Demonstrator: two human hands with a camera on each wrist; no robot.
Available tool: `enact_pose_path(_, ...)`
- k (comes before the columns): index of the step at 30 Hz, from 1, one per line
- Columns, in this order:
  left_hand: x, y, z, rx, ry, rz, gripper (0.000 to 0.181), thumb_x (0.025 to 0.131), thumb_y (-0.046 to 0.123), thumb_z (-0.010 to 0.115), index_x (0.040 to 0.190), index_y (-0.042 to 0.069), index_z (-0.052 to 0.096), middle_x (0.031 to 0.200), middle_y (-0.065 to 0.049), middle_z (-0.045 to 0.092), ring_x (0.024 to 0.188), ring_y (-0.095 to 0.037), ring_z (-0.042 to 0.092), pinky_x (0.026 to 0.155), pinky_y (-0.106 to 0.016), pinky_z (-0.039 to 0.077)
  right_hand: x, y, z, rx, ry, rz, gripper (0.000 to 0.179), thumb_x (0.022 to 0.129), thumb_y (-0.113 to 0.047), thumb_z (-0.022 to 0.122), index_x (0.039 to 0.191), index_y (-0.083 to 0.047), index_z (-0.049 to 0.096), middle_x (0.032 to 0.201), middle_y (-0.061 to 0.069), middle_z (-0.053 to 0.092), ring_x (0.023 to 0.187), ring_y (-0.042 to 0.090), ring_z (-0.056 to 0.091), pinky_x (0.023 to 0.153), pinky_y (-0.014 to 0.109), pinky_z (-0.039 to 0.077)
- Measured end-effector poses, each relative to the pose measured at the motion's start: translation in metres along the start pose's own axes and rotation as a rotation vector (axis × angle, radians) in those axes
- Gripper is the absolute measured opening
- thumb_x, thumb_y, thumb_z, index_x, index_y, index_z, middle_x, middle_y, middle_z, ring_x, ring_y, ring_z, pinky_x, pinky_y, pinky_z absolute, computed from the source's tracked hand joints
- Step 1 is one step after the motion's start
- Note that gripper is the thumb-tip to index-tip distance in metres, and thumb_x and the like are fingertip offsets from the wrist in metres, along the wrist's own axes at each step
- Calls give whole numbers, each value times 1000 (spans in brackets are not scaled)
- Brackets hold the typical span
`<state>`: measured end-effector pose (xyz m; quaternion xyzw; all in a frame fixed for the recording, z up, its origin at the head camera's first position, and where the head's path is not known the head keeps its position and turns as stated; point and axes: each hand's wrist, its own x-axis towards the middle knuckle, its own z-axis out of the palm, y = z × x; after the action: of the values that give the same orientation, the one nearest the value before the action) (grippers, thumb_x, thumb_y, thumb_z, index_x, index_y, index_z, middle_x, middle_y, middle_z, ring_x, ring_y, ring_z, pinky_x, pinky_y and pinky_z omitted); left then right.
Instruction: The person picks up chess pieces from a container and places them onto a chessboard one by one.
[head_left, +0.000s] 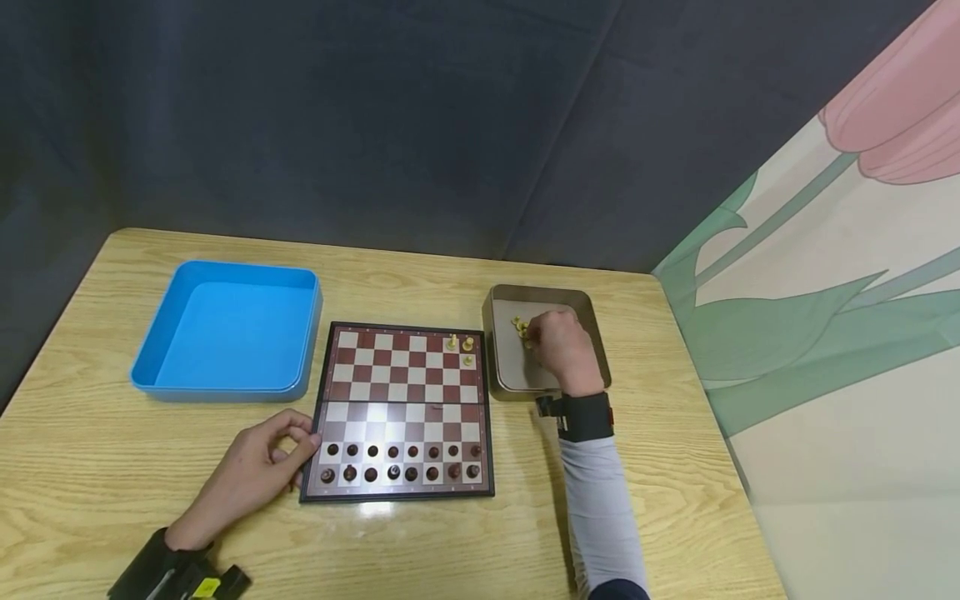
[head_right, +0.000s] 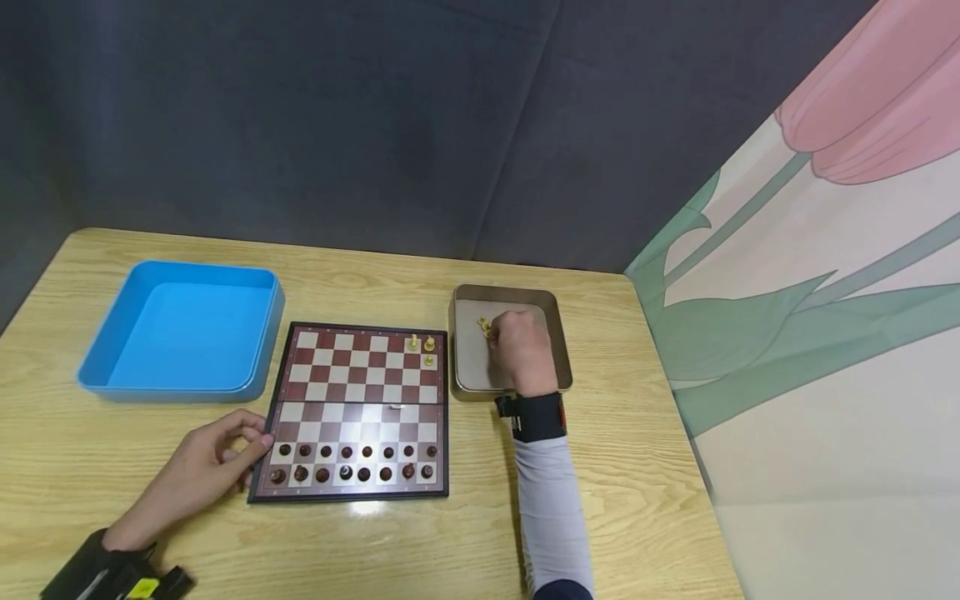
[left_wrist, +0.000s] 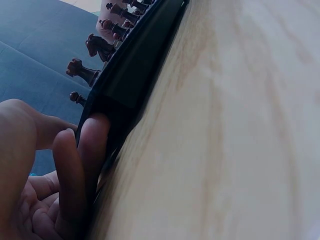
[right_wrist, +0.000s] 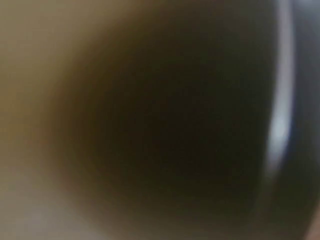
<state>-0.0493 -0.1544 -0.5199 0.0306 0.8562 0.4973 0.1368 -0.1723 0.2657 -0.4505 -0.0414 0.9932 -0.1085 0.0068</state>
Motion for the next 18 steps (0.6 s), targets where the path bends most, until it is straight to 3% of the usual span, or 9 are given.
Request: enact_pose_path(18, -1, 2, -1, -14, 10, 12, 38, 98, 33, 69, 121, 3, 65, 94, -6, 71, 53, -13, 65, 48, -28, 49, 2, 0, 4, -30, -18, 4, 7, 87, -3, 77, 87, -8, 82, 91, 8, 76, 80, 22, 69, 68, 46, 59)
